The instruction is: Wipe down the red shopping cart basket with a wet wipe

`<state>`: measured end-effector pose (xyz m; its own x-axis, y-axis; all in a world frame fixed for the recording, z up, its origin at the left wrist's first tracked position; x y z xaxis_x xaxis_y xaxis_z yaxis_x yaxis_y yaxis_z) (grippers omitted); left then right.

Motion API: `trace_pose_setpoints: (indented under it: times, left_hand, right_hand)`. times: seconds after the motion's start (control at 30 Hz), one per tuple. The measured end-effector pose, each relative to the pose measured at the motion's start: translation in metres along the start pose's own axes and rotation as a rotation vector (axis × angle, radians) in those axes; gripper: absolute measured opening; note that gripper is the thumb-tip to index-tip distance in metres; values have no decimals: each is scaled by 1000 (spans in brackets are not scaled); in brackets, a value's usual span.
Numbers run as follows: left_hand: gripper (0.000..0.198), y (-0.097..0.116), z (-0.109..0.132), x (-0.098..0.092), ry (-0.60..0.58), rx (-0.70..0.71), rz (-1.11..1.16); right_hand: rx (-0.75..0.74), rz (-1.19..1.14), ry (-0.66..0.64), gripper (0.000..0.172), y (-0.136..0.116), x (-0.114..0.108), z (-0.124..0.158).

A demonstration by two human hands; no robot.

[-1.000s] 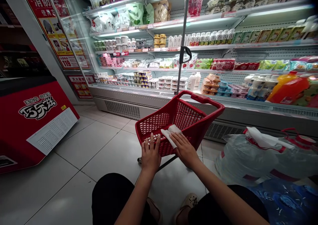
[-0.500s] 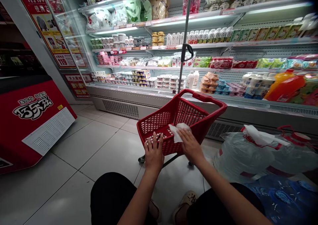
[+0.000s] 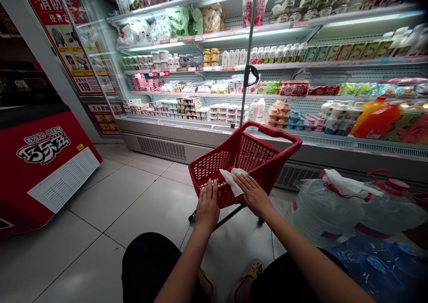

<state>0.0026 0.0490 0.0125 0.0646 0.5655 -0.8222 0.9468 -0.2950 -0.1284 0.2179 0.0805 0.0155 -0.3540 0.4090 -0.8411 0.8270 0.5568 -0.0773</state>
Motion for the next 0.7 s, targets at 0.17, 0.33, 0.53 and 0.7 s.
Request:
trace_pose_setpoints:
  times: [0.17, 0.33, 0.53, 0.7]
  left_hand:
    - [104, 11, 2, 7, 26, 12, 41]
    - [97, 14, 5, 7, 48, -45, 38]
    - [95, -5, 12, 1, 23, 9, 52]
    - [97, -15, 16, -4, 22, 53, 90]
  right_hand:
    - [105, -30, 39, 55, -9, 7, -12]
    - [-25, -98, -4, 65, -66, 20, -10]
    - [-59, -72, -71, 59, -35, 6, -15]
    - [118, -15, -5, 56, 32, -5, -18]
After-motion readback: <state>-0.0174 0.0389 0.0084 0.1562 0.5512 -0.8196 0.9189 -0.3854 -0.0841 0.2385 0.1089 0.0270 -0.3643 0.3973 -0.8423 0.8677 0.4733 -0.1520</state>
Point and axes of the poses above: each hand's wrist, its own z-axis away from the middle knuckle, its own x-axis out of the palm, y = z × x, the point moved 4 cm from there along -z, towards the middle knuckle, and after that the axes turned 10 degrees about -z, right-handed, at the moved point
